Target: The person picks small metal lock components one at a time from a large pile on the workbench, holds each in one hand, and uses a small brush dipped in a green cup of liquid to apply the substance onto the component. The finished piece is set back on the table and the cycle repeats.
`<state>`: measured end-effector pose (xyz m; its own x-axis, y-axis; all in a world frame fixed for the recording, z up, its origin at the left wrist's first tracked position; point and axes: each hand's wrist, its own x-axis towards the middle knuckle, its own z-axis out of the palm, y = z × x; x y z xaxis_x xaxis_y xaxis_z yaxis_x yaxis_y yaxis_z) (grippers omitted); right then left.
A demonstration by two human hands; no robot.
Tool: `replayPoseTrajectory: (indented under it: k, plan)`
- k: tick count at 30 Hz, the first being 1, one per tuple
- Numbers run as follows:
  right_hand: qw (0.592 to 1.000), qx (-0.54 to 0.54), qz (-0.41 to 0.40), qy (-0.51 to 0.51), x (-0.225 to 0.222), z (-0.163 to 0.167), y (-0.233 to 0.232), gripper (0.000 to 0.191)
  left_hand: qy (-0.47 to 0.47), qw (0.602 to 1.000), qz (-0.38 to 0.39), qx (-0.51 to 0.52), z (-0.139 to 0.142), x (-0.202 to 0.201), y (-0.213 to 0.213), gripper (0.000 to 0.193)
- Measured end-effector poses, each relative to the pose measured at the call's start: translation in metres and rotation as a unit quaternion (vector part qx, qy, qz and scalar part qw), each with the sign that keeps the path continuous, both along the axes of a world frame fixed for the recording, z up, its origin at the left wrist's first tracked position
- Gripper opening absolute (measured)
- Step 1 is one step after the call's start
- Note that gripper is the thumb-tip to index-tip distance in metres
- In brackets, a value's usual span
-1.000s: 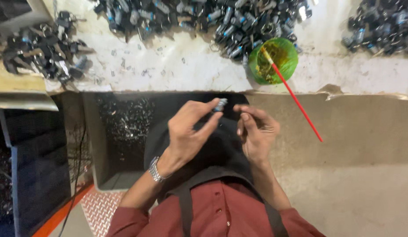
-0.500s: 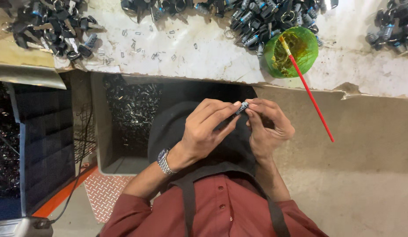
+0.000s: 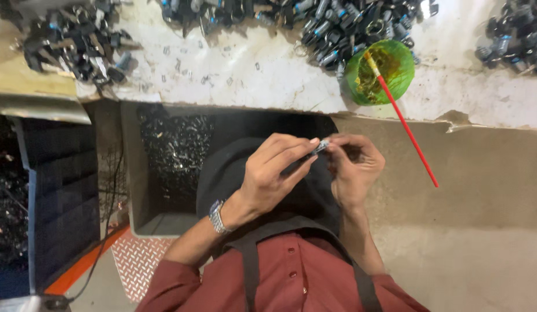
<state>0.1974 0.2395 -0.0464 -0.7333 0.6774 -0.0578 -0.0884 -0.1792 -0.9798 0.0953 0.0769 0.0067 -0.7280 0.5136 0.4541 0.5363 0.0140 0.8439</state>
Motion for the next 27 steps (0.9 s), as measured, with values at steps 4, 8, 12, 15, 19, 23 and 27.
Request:
replayPoseTrajectory:
  k: [4,8,12,15,19,23,27]
  plan:
    - [0.984,-0.111,-0.123,0.057,0.003,0.002,0.025,0.034,-0.014,1.000,0.023,0.000,0.001,-0.004,0.000,0.036]
    - [0.980,0.035,-0.167,0.099,0.014,0.022,0.044,0.032,-0.034,0.999,0.030,0.001,0.002,-0.006,0.004,0.035]
    - [0.957,0.151,-0.234,0.077,0.022,0.050,0.060,0.029,-0.015,1.000,0.023,0.006,0.004,-0.008,0.003,0.036]
    - [0.962,0.219,-0.160,0.035,0.021,0.064,0.070,0.030,-0.023,0.999,0.047,0.001,0.005,-0.010,0.001,0.035]
    - [0.955,0.288,-0.066,-0.019,0.013,0.070,0.078,0.032,-0.036,0.998,0.053,-0.002,0.005,-0.010,0.003,0.035]
    - [0.958,0.231,-0.165,0.044,0.012,0.072,0.082,0.030,-0.022,0.998,0.061,0.008,0.006,-0.013,0.001,0.034]
    - [0.978,0.062,-0.169,0.105,0.024,0.066,0.069,0.030,-0.047,0.996,0.071,0.012,0.004,-0.019,0.002,0.033]
